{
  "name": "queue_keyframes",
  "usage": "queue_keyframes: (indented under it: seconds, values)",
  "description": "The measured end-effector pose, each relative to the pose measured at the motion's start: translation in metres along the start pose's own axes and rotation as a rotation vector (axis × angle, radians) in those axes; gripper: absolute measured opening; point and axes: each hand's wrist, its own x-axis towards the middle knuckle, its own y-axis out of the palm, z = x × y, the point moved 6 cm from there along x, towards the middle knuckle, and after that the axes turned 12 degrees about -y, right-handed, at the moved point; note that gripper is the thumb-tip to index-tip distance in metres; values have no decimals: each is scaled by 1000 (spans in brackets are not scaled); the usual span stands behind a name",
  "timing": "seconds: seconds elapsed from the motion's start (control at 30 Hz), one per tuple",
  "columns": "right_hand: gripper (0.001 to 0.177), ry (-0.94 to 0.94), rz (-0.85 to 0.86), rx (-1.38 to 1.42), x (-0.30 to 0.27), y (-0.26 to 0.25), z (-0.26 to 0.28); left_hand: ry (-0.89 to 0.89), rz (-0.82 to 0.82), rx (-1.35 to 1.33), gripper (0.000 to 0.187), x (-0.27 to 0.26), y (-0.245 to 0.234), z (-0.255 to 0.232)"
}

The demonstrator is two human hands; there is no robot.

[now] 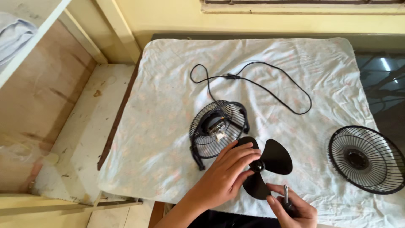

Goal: The person reassembles a small black electric fan on a cloth-covered table. They place the fan blades into the motor housing, attach the rear grille, and then secure the front grille using a screwdriver to tighten screws around the perimeter.

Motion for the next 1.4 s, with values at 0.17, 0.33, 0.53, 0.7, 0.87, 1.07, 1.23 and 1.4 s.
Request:
queue_keyframes:
  seconds: [0.17,0.33,0.53,0.7,0.87,1.07,1.23,1.4]
  values:
    - [27,-38,-87,-37,-11,33,43,36,-69,58,44,-16,-18,5]
    - [17,-89,-180,-64,5,42,52,87,-426,143,40,-32,-40,20]
    - [10,-70,-214,0,30,47,49,-238,-522,-220,65,-24,-60,94]
    - [10,-133,-273,-51,42,49,53,-486,-165,-881,82,-2,-32,144]
    - [10,-187,-295,-53,39,45,47,-361,-174,-886,76,1,-26,147]
    - [10,-145,-295,-57,37,42,35,-393,-410,-752,53,-3,-28,137]
    - [10,-159,-284,-113,38,44,38,-368,-596,-757,43,-5,-30,126]
    - [10,-305,-241,-193,44,50,58,-397,-775,-694,39,-12,-29,110]
